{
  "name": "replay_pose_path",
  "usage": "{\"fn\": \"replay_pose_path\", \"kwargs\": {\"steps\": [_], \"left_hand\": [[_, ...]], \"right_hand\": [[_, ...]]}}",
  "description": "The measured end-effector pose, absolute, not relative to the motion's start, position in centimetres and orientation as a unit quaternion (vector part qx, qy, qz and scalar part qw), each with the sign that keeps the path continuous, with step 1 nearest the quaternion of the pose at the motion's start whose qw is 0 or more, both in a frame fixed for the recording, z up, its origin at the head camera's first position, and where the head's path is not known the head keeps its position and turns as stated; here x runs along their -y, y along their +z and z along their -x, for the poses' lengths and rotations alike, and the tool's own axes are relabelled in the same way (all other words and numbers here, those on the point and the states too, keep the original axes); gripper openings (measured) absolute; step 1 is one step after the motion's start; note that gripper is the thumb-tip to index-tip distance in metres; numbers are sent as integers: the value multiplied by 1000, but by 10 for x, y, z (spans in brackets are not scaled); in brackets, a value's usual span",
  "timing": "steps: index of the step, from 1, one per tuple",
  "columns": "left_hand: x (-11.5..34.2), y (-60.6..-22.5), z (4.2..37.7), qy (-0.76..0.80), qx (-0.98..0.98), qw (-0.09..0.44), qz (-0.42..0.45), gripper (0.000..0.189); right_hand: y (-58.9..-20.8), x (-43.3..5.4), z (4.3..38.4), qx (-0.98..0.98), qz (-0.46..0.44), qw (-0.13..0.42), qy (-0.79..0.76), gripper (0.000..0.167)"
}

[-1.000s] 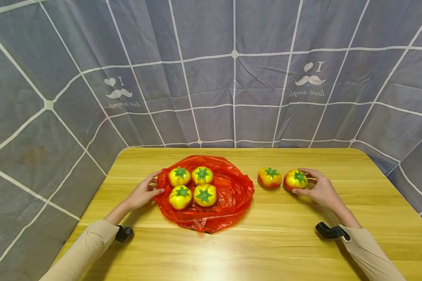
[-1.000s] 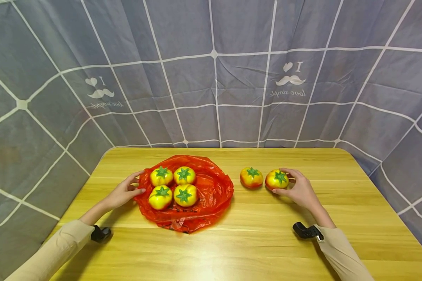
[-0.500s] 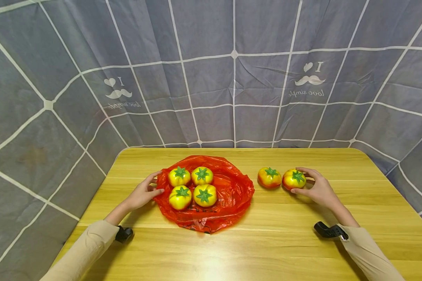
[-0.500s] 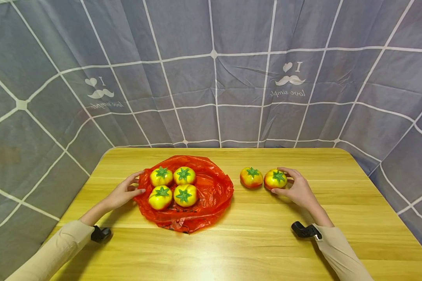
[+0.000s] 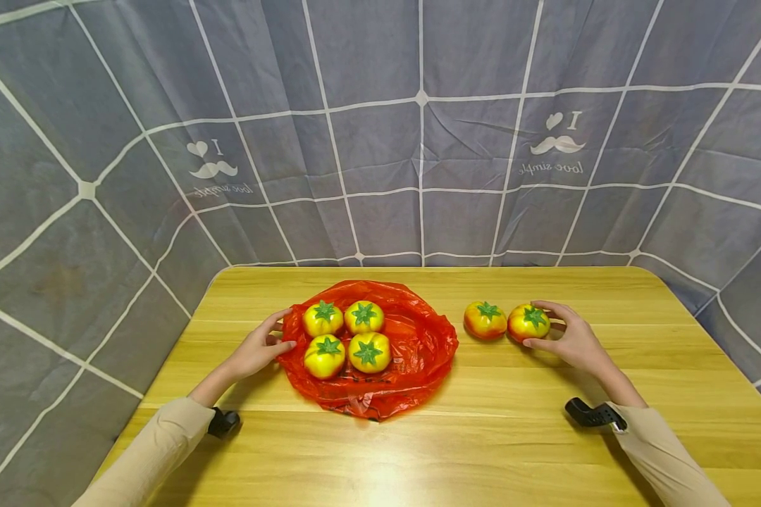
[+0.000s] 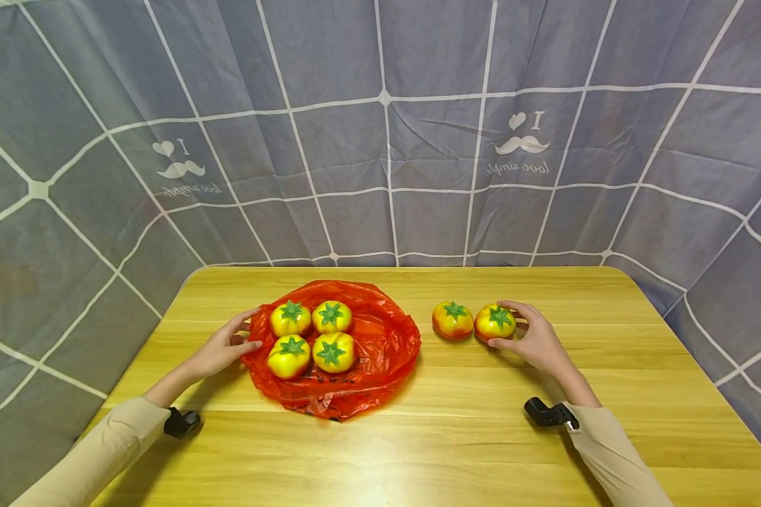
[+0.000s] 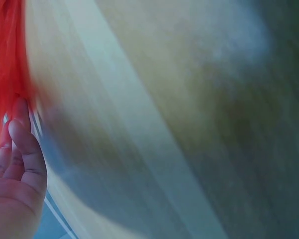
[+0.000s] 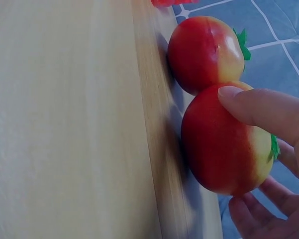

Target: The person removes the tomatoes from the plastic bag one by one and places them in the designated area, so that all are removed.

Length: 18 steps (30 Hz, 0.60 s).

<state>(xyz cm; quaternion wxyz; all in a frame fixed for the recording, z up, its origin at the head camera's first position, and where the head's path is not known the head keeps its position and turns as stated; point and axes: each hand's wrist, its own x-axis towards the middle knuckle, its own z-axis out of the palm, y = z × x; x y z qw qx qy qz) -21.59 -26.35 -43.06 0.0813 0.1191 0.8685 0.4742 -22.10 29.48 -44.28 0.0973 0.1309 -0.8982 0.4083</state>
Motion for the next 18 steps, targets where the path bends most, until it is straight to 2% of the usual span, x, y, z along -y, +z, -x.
{"fn": "replay_pose_path", "kwargs": {"steps": [9,18], "left_hand": [[264,-429,215,466,-873,78,-121,67],[263,-429,215,465,-874,77,-121,67]], "right_hand": [[-440,-297,219,902,-123,80,407,72],[-436,-296,218,902,-124,84,404,74]]}}
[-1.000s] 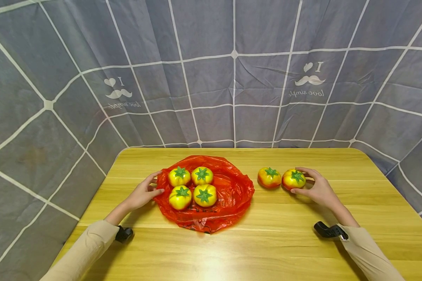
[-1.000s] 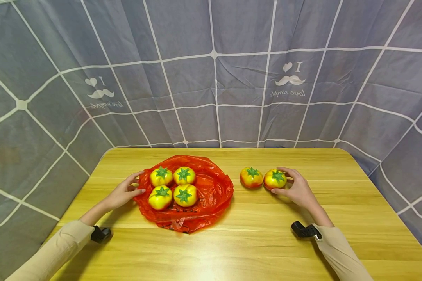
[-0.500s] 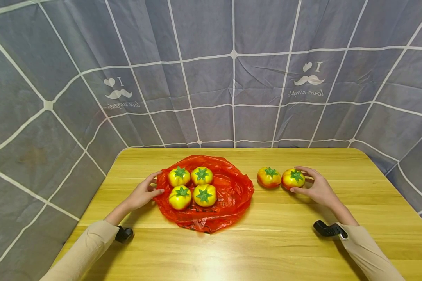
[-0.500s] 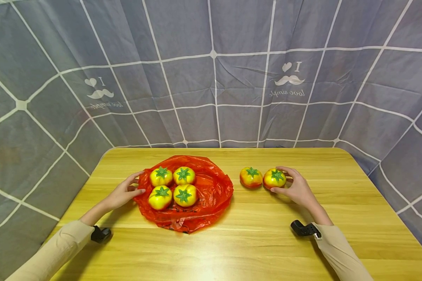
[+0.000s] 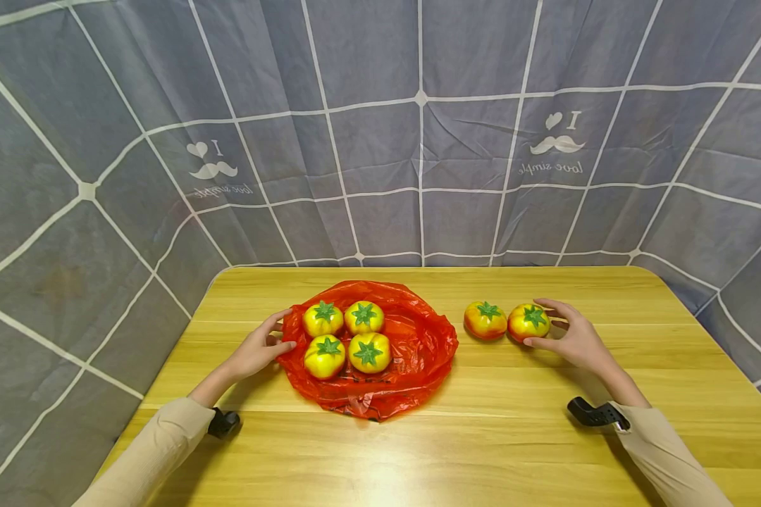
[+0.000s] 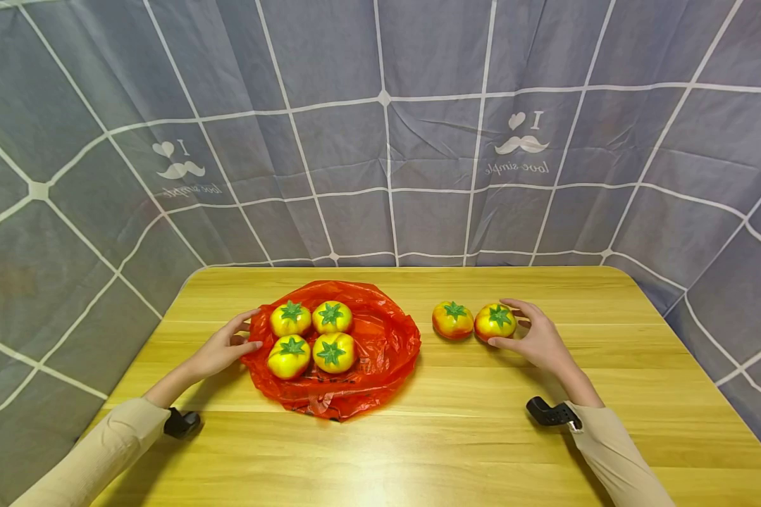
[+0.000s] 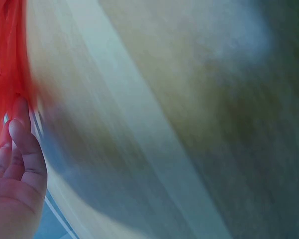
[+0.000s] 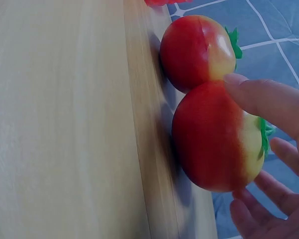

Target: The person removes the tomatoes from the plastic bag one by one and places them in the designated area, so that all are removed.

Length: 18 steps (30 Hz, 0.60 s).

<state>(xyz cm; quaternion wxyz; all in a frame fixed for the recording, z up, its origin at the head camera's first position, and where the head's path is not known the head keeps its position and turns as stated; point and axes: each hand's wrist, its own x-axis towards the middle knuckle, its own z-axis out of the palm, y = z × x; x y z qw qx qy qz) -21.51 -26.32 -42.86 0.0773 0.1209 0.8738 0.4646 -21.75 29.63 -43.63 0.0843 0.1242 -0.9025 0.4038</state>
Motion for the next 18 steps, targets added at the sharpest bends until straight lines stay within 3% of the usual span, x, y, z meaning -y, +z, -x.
{"fn": "replay_pose_path", "kwargs": {"steps": [18], "left_hand": [[263,-427,215,458,-878,78,-118,67]], "right_hand": [[-415,-294,216,889,-131,110,424,70]]}}
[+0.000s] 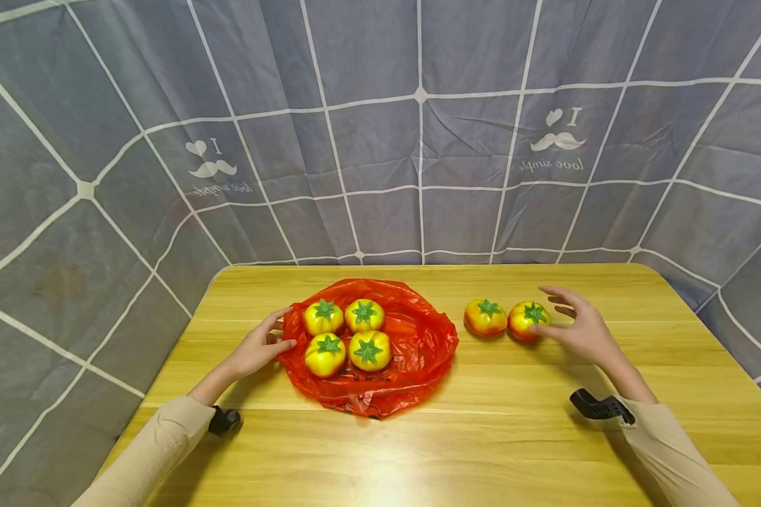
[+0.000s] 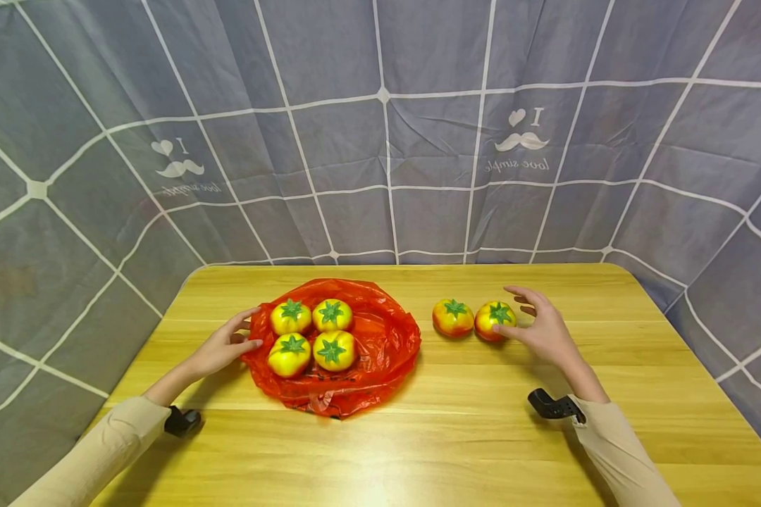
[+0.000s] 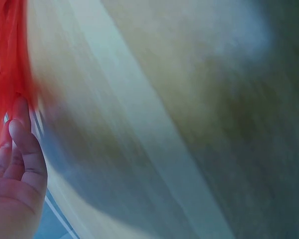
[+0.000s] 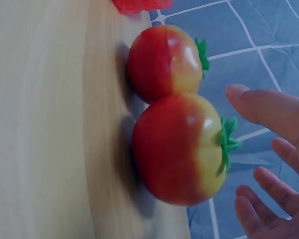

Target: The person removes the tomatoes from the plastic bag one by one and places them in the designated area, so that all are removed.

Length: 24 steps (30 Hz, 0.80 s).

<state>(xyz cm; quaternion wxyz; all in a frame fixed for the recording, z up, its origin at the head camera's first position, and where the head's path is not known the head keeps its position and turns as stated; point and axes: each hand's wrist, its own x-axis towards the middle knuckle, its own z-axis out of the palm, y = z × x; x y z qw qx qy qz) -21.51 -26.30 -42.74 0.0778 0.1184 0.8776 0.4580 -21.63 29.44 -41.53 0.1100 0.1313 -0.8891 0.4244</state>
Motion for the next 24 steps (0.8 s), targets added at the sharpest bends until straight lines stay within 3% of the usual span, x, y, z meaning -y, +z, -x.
{"fn": "replay_pose_path", "kwargs": {"steps": [10,24], "left_hand": [[262,-428,215,460,-877,75,-117,66],[262,-428,214,459,-877,74,-118,65]], "right_hand": [[-414,-279,218,870,-137,183,437,66],[-404,-241,217,841,-161,197,478,64]]}}
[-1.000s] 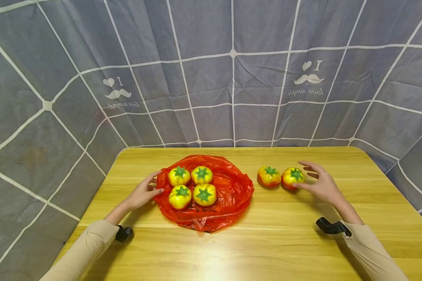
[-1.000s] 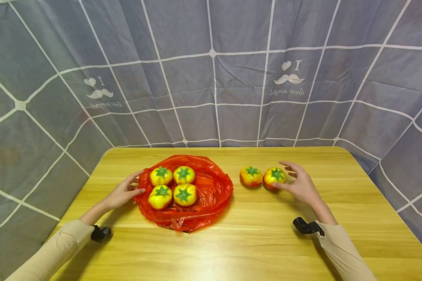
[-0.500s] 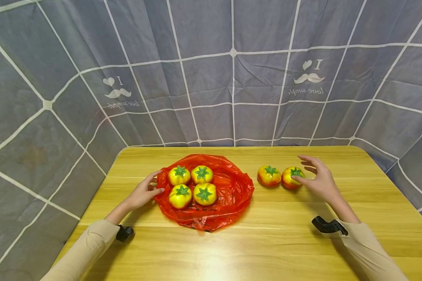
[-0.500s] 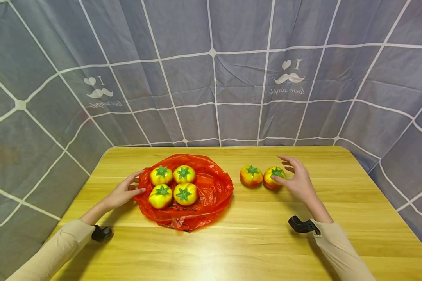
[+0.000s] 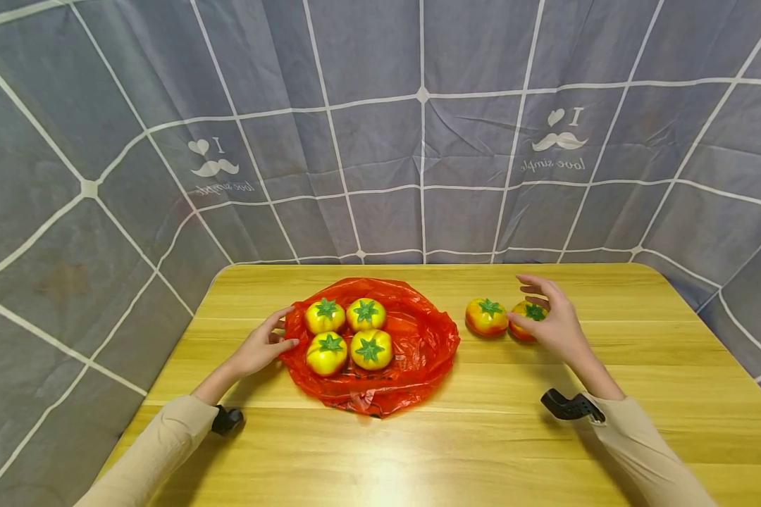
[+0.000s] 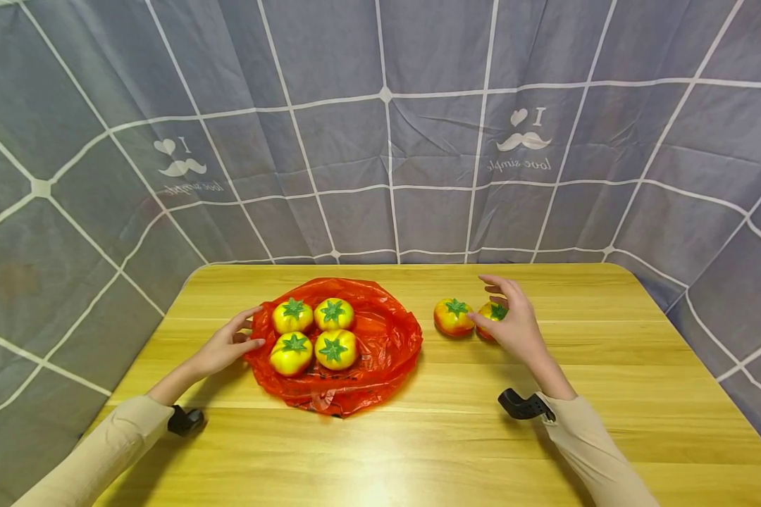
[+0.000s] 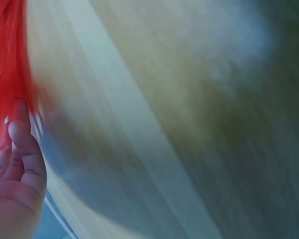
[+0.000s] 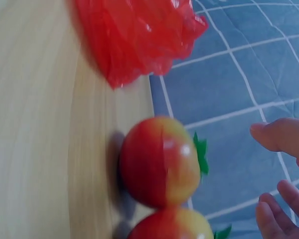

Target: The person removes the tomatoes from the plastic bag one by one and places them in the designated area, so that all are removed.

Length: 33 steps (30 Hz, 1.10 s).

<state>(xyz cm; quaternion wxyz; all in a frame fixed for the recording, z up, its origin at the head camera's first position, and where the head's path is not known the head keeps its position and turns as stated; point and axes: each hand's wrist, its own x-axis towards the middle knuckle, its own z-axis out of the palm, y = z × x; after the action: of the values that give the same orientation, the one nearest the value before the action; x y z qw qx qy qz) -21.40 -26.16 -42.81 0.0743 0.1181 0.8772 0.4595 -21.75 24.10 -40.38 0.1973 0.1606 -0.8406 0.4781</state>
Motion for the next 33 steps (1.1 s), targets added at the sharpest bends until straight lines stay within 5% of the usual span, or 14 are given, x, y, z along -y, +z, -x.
{"fn": "replay_pose_path", "kwargs": {"steps": [33], "left_hand": [[261,-430,216,451,-880,75,-127,64]], "right_hand": [[-400,-160,210,814,-210,128,527,63]]}}
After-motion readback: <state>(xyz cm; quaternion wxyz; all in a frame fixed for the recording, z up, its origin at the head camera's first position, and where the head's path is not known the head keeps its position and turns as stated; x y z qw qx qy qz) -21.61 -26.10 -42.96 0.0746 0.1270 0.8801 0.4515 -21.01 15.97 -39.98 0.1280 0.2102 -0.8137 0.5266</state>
